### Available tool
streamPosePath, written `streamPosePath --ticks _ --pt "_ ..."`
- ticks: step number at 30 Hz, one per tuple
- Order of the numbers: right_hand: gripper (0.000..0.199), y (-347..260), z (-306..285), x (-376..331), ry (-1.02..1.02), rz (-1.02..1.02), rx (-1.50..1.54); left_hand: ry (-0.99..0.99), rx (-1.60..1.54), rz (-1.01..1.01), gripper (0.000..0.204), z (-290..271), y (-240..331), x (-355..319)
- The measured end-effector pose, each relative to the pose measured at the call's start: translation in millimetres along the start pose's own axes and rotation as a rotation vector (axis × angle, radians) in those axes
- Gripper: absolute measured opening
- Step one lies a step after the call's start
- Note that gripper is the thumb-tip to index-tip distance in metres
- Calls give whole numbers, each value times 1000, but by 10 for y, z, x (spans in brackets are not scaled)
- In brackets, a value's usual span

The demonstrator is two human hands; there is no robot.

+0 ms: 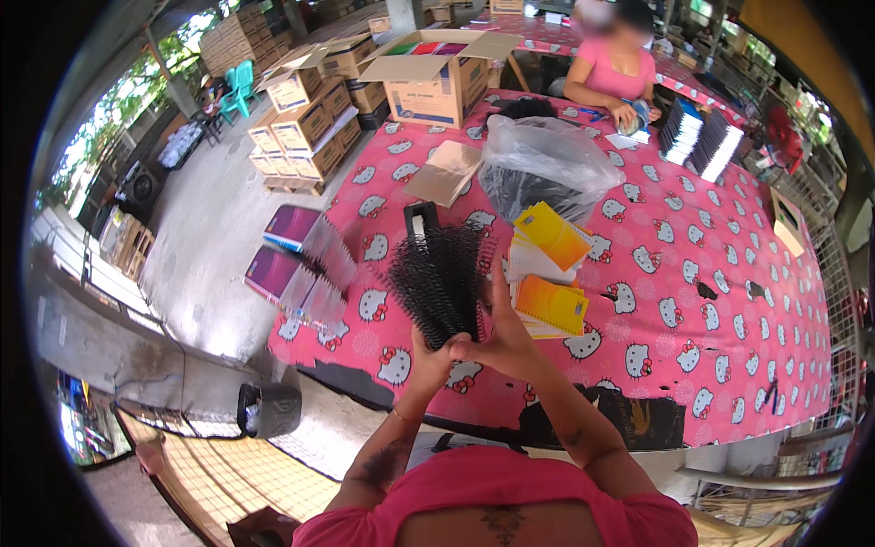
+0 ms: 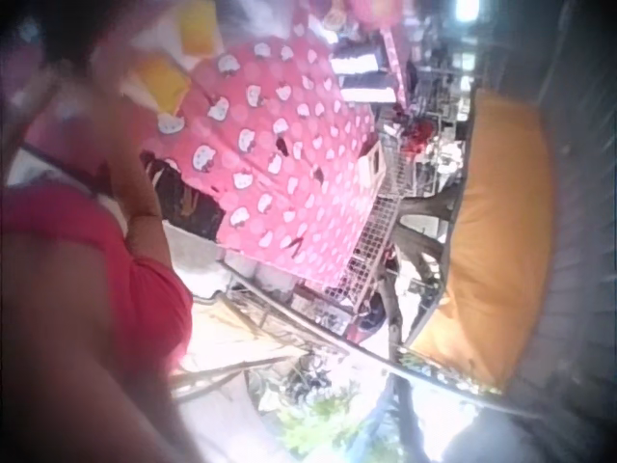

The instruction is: The person organizes and stacks small yellow and orange paper notebooks on a table, aligning the pages by hand before placing them into stacks.

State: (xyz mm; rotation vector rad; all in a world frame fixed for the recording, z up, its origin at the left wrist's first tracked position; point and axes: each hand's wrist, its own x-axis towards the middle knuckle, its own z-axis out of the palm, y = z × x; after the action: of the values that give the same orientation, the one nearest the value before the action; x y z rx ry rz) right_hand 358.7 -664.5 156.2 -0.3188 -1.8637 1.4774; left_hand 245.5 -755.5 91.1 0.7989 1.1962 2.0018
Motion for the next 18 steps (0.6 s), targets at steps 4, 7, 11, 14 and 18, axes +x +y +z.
streamPosePath --ticks 4,7,11,14,18 --pt "141 -282 70 -204 -129 50 121 -63 249 260 56 121 179 -302" --pt "140 -271 98 -315 -135 -43 44 -86 265 291 56 216 287 -474" --pt "138 -351 174 -487 -117 3 116 -90 205 212 53 216 241 -632" --pt "136 -368 158 -568 -91 -11 60 -97 252 272 49 224 192 -681" --pt "129 -394 150 -584 -60 -113 -64 -124 306 259 44 149 -91 -758"
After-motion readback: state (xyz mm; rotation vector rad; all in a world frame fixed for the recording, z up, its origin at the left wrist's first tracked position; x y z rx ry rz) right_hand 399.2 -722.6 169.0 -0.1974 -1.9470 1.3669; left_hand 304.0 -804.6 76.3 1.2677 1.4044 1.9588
